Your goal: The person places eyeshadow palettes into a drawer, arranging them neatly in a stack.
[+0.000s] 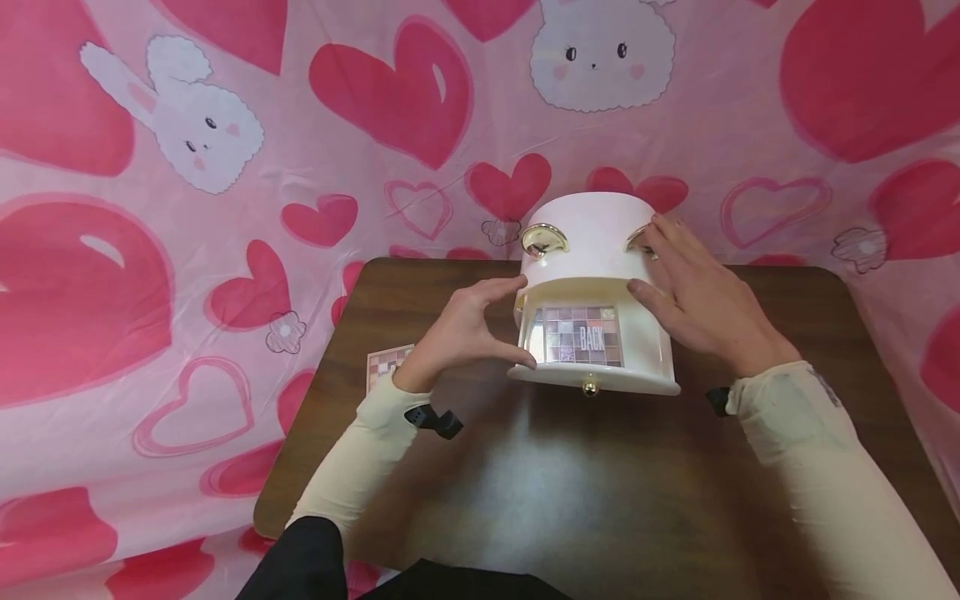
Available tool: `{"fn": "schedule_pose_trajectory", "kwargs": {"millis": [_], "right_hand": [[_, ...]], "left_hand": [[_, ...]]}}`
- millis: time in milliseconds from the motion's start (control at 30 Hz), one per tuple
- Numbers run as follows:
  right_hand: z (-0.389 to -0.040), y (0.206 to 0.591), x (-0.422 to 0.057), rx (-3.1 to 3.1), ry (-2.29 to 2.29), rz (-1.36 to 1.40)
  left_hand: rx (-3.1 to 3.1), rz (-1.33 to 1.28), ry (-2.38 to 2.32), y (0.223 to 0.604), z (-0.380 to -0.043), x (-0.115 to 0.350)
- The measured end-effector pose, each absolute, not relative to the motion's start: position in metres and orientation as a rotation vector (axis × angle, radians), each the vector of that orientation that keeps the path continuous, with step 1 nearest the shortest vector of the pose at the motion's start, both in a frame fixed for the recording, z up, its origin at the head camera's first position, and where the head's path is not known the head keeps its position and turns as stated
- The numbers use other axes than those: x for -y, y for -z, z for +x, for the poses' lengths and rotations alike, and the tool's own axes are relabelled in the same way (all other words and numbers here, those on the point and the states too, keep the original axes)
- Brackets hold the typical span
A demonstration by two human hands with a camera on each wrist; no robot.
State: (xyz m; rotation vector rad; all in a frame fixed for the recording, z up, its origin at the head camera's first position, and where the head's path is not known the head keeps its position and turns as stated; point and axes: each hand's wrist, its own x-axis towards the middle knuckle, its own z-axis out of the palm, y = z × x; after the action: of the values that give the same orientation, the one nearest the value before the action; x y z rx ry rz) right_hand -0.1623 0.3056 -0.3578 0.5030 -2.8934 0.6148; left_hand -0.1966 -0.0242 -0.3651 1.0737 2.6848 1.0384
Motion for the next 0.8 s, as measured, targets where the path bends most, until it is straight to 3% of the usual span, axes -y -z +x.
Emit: {"fn": "schedule_pose_trajectory", "kwargs": {"millis": [800], "right_hand": [[-0.162,0.361,-0.306,2.890,-0.608,0.491]], "left_hand": [[-2.826,0.687,-1.227,0.399,-0.182,0.101]]}}
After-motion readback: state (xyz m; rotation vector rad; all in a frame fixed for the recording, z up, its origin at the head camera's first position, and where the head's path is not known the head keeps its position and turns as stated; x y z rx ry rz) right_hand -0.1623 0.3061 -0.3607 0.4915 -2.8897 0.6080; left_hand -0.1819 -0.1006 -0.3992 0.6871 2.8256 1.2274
